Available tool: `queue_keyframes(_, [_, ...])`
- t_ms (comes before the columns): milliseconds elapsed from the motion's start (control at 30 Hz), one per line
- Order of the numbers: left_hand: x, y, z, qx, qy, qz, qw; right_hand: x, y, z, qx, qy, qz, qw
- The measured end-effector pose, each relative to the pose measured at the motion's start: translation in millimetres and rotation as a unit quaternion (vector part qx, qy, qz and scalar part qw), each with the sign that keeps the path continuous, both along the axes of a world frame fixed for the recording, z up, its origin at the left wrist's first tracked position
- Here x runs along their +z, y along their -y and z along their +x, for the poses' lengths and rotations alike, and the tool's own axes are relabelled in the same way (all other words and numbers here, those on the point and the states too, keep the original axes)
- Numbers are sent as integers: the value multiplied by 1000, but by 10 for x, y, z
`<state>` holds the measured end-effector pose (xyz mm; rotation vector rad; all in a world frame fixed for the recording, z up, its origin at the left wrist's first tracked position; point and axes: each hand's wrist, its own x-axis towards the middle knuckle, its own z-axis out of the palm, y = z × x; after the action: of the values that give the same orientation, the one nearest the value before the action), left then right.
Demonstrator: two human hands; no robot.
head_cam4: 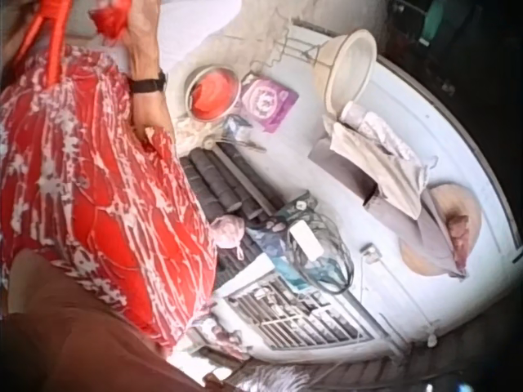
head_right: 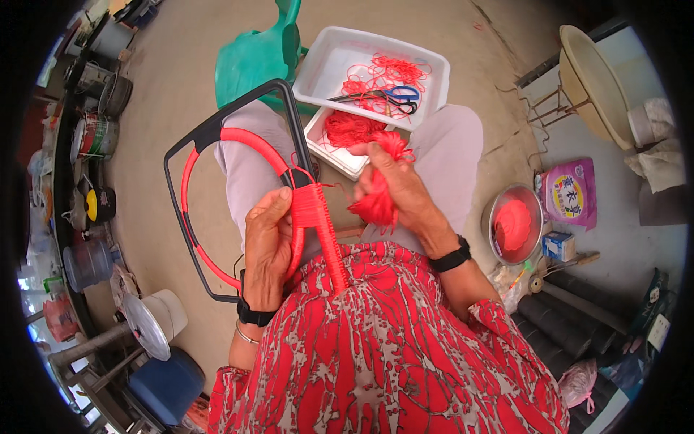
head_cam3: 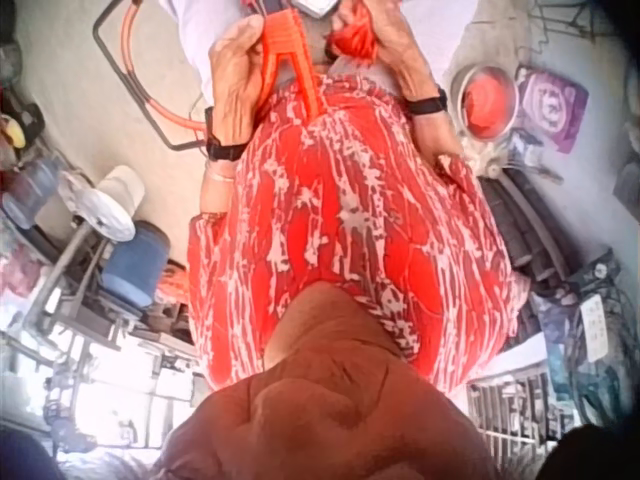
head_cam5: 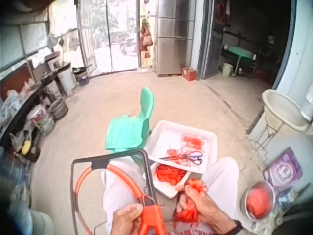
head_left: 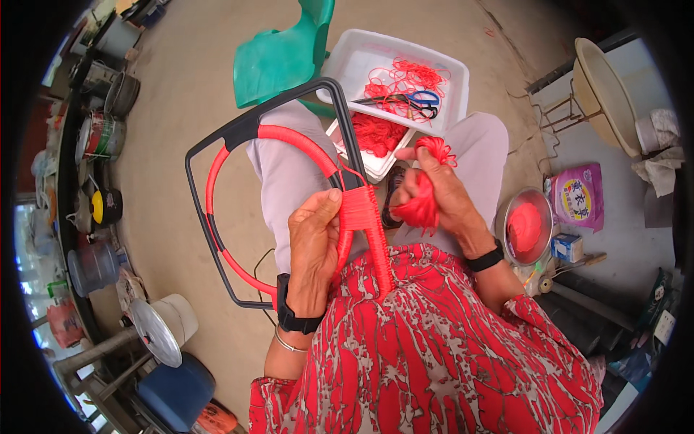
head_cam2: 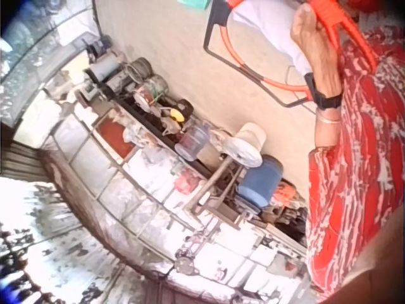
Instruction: Wrapping a circular frame with red plastic twine.
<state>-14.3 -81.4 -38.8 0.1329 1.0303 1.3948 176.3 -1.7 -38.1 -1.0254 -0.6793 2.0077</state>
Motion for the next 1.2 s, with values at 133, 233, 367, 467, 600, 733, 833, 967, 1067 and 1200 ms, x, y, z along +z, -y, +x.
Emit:
queue_keyframes(133, [20,-22,24,8,28,5,1000,-81,-155,452,136,75,-25,988])
queue_keyframes(233, [15,-8,0,2,33,14,999,18,-234,648,166,316,136,924])
queue_keyframes(367, [78,78,-25,-1,37,56,998,355,-459,1279,38,53,116,991])
queue_keyframes(467, [115,41,-8,-6,27,73,997,461,-616,1693,-58,-191,173,965])
queue_keyframes(600, [218,89,-18,-13,27,126,992,671,-755,2145,-56,-263,222,937])
queue_keyframes(733, [210,83,4,-22,29,153,988,713,-753,2210,-129,-100,233,959])
queue_keyframes(833, [226,57,46,-30,22,142,989,625,-688,2024,-128,164,215,954])
queue_keyframes(967, [268,68,57,-52,23,152,987,600,-520,1581,-69,261,246,931])
queue_keyframes(1067, [282,97,55,-48,2,148,988,702,-401,1088,76,218,219,948])
queue_keyframes(1200, [316,66,103,-61,-9,132,989,454,-445,430,179,285,333,881])
